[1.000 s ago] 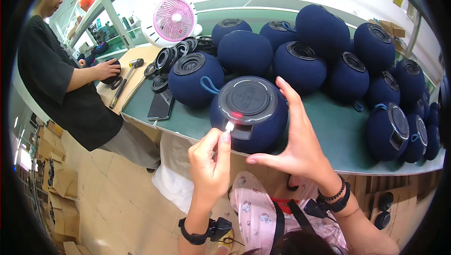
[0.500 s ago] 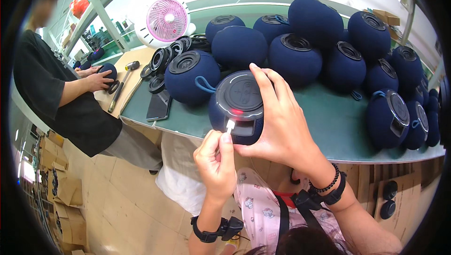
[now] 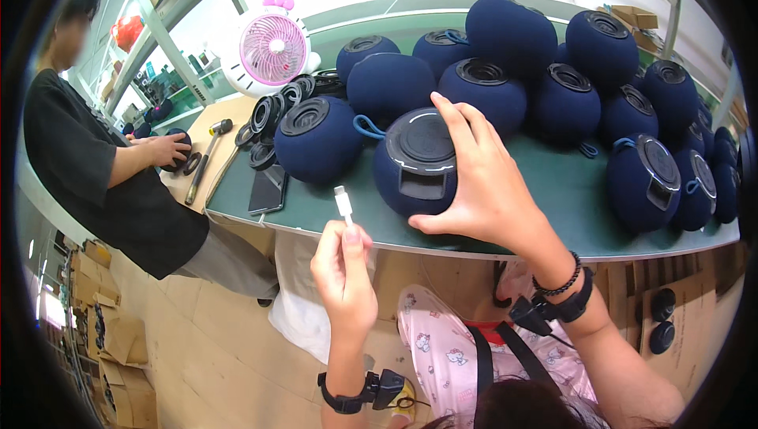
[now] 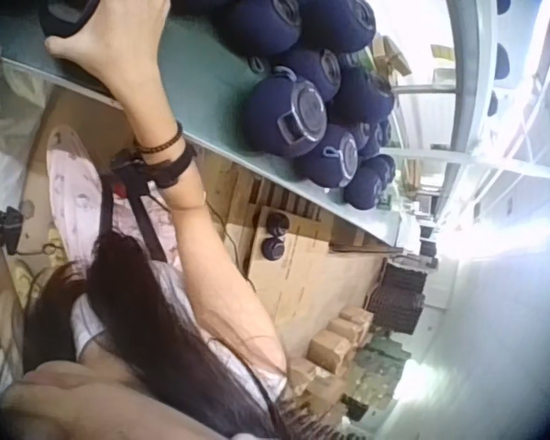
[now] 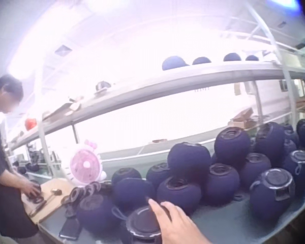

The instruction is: Test the functionality and light effects of portable blue bluetooth speakers in an assembly line setting.

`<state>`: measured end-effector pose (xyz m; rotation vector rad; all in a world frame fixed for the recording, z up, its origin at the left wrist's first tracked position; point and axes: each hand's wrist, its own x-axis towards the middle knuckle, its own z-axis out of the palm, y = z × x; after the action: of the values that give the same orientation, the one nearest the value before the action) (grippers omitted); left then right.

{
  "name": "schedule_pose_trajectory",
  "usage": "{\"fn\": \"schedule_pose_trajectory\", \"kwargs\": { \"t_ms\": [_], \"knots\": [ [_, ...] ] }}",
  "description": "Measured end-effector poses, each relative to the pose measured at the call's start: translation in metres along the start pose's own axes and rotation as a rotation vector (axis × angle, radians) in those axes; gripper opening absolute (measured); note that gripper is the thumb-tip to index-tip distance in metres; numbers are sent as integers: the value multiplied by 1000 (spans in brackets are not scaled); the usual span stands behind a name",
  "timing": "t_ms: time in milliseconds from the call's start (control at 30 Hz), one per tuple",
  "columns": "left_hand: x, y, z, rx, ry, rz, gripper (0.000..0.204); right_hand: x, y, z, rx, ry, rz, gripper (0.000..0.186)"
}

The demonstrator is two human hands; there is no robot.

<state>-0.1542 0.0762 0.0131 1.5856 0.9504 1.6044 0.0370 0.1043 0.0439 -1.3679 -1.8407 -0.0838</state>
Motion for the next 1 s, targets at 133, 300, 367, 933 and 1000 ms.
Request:
{"fn": "schedule_pose_trajectory", "kwargs": {
  "t_ms": [133, 300, 367, 933, 1000],
  "knots": [
    [19, -27, -3, 76, -30, -80, 23, -6, 4, -25, 39, -78, -9, 115],
    [41, -50, -1, 390, -125, 60, 23, -18, 9, -62, 48, -141, 2, 116],
    [48, -57, 3, 547, -176, 144, 22, -26, 11, -81, 100, -163, 26, 118],
    [75, -63, -4, 1134, -363, -277, 44, -32, 28, -83, -144, -308, 41, 130],
    [76, -61, -3, 1148, -329, -253, 45, -41, 32, -92, -142, -186, -47, 132]
  ]
}}
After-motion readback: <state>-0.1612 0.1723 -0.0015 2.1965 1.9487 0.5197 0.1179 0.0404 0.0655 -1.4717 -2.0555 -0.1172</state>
